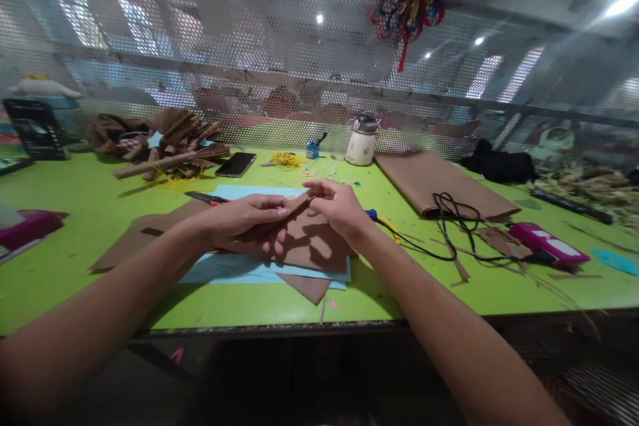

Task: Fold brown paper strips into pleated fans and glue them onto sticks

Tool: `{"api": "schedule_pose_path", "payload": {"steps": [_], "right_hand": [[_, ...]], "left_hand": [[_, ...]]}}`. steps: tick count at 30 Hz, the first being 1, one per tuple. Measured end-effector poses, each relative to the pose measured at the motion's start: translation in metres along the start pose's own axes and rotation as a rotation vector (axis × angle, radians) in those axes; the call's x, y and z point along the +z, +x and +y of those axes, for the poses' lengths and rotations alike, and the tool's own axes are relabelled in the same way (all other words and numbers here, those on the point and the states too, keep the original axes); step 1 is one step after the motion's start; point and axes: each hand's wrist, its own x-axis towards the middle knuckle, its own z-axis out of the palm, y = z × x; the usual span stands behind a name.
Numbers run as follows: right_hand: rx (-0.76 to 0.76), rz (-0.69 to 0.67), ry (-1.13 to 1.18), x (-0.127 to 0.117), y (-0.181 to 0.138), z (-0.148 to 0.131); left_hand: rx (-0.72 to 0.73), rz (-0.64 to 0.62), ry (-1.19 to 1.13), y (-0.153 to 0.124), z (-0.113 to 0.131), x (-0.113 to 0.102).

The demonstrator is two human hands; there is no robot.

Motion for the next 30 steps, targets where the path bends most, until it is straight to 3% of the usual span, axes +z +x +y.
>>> {"api": "schedule_pose_path", "payload": {"steps": [3,7,10,13,15,21,30], "right_hand": [[0.129,-0.04,0.09,-0.003,0.0,-0.003],[0.117,-0.097,0.122,-0.003,-0.001,-0.004],[0.029,-0.029,-0.048,0.0,-0.001,-0.003],[-0.059,0.015,-0.318,0.001,-0.001,-0.002],[-0.062,0.001,-0.375,0.001,-0.002,-0.002],[-0.022,0.01,-0.256,0.001,-0.002,-0.003],[0.006,-0.015,-0.192,-0.005,0.001,0.004]], "left_hand": [[0.021,0.029,0.05,0.0,0.001,0.0],[0.025,0.011,0.089,0.0,0.001,-0.003],[0.044,0.03,0.115,0.002,0.001,-0.002],[0.08,0.117,0.198,0.003,0.001,0.002],[0.095,0.191,0.296,0.004,0.002,0.005],[0.133,0.315,0.545,0.006,0.004,0.007],[0.13,0.271,0.764,0.002,0.008,0.008]]}}
